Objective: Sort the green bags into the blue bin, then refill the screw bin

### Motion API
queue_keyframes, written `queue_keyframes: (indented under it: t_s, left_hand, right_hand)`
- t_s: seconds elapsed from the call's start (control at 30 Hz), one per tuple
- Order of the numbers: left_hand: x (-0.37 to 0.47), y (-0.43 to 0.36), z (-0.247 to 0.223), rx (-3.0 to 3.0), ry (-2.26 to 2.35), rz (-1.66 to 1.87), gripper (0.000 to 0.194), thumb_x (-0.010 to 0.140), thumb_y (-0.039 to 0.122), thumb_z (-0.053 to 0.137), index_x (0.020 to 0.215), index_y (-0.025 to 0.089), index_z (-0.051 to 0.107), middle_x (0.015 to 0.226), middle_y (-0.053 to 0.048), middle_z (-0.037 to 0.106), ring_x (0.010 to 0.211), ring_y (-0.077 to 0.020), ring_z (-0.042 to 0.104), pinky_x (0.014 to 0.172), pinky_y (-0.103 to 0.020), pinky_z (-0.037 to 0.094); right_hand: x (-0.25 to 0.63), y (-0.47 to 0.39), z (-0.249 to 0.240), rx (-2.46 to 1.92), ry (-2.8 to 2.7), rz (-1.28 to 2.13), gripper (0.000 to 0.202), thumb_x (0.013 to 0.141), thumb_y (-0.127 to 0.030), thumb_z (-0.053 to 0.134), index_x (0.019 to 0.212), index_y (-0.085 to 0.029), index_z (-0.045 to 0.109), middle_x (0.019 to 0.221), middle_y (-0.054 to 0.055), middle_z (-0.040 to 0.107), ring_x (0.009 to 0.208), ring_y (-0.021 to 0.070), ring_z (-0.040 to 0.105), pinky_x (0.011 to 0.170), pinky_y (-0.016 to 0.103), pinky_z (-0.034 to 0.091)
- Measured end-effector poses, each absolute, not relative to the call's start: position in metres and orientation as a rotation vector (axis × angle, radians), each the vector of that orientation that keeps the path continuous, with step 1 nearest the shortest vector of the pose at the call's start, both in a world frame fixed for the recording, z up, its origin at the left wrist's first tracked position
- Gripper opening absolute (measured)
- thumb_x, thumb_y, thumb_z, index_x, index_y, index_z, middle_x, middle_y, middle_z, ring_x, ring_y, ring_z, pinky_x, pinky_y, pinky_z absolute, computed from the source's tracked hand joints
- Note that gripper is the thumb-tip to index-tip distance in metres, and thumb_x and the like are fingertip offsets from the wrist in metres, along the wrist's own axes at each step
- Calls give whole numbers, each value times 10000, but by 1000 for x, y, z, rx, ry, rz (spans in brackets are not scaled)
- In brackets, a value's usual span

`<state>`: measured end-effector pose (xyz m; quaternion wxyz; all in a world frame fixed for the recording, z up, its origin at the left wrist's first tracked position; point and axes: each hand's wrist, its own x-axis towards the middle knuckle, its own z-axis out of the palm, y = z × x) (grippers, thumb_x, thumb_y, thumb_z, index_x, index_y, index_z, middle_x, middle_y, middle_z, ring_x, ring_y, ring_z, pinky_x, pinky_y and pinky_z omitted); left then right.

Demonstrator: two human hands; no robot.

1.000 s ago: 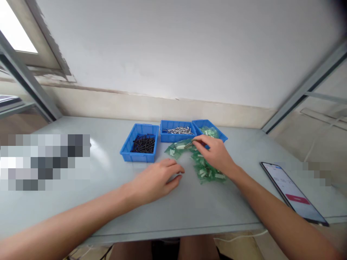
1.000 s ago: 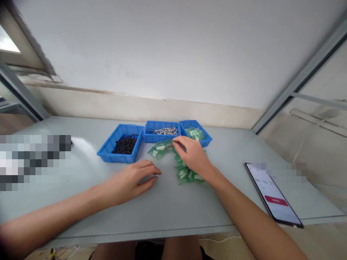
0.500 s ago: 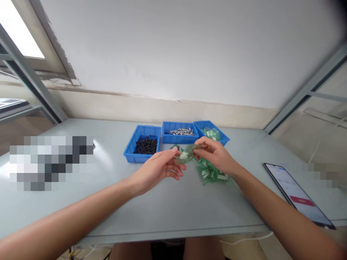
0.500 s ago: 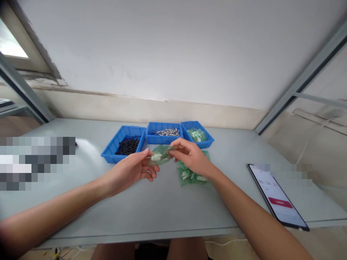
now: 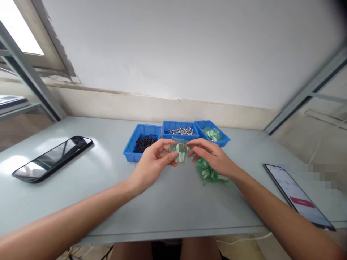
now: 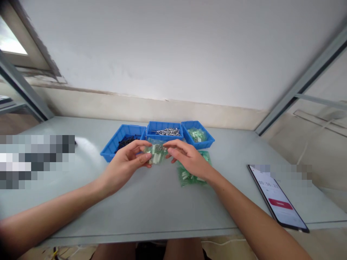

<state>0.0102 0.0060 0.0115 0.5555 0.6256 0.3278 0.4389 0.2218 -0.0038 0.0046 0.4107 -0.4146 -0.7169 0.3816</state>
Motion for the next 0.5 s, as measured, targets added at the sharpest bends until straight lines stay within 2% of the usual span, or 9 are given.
queue_keyframes:
  t_s: [0.17, 0.37, 0.5]
  left_hand:
    - [11, 4, 14, 1481, 775, 1036, 262, 751, 253, 672, 979, 155, 588, 828, 11, 565, 668, -111, 622, 669, -281, 562]
    - [9, 7, 14, 1559, 827, 993, 254, 753, 262, 685, 965, 136, 624, 723, -2, 623, 635, -106, 578, 570, -213, 487]
    - [8, 9, 14, 1635, 898, 1003, 217, 751, 283, 683, 916, 146, 651, 632, 24, 587, 577, -101, 548, 564, -226, 463]
  right_hand:
    - [217, -7, 3, -1051, -1781, 939, 302, 815, -310, 643, 1110, -269, 588, 954, 29, 632, 865, 166, 624, 743, 315, 538]
    - [218, -9, 5, -1000, -1772, 786, 283, 766, -285, 696, 1042, -257, 640, 915, 22, 635, 781, 154, 607, 720, 315, 539]
    - [217, -11, 7, -1022, -1788, 802, 310, 752, -301, 709, 1051, -253, 643, 872, 23, 629, 683, 141, 594, 661, 316, 546]
